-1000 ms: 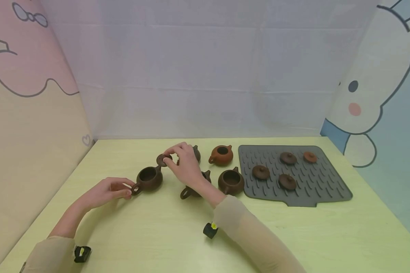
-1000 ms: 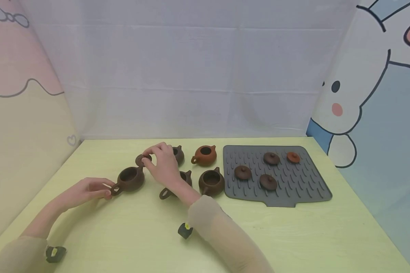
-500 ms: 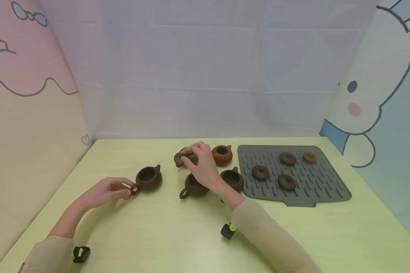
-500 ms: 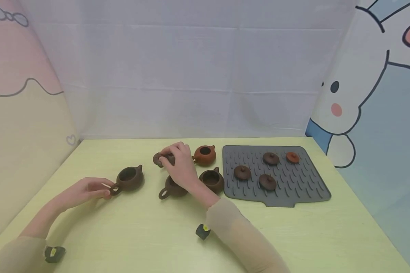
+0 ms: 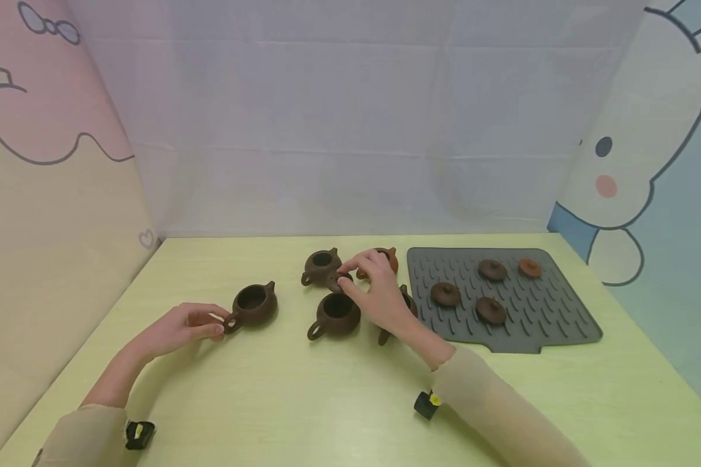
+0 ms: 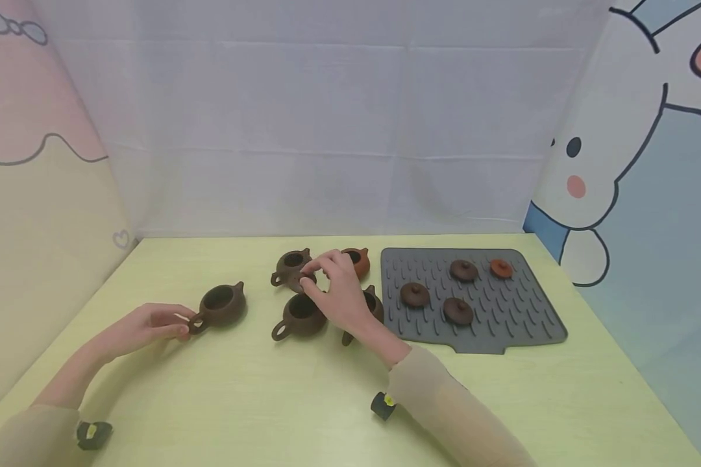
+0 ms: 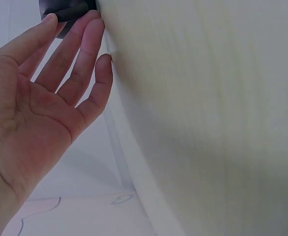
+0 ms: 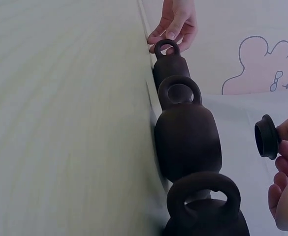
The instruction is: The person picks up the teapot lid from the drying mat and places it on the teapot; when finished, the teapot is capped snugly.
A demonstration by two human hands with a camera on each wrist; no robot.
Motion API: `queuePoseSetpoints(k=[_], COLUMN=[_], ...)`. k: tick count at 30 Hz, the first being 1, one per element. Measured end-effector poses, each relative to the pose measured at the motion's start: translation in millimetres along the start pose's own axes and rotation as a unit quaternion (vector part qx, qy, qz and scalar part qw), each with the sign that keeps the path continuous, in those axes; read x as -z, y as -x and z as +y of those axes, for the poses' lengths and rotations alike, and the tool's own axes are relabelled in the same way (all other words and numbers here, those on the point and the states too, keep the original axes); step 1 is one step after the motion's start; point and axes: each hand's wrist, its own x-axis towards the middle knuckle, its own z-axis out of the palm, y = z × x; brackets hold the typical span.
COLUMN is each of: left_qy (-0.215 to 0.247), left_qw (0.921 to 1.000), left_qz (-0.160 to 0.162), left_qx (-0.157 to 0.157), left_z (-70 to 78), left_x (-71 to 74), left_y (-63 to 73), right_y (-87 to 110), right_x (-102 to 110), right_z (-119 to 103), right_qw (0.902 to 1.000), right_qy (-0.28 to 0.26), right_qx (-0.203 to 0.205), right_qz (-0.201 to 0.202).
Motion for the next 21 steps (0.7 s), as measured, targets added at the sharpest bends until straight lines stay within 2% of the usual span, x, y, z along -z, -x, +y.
queuePoseSetpoints(k=[5, 10, 21], left_qy=[-0.004, -0.001, 0.002], left_qw=[1.0, 1.0, 1.0], left_qz=[0.003, -0.003, -0.006], left_qx=[-0.001, -0.004, -0.003], left_z=[-0.7, 1.2, 1.7], left_x=[-0.5, 0.9, 0.5], left_y=[-0.8, 0.2, 0.5], right_y=[14.1, 27.1, 48.2], right_x=[14, 25, 52], right_z=[6, 12, 20], right_qw=[1.0, 0.9996, 0.9989], right_qy=[0.002, 0.027, 0.045], right_qx=[0.001, -0.007, -0.011], right_qz=[0.002, 0.004, 0.004])
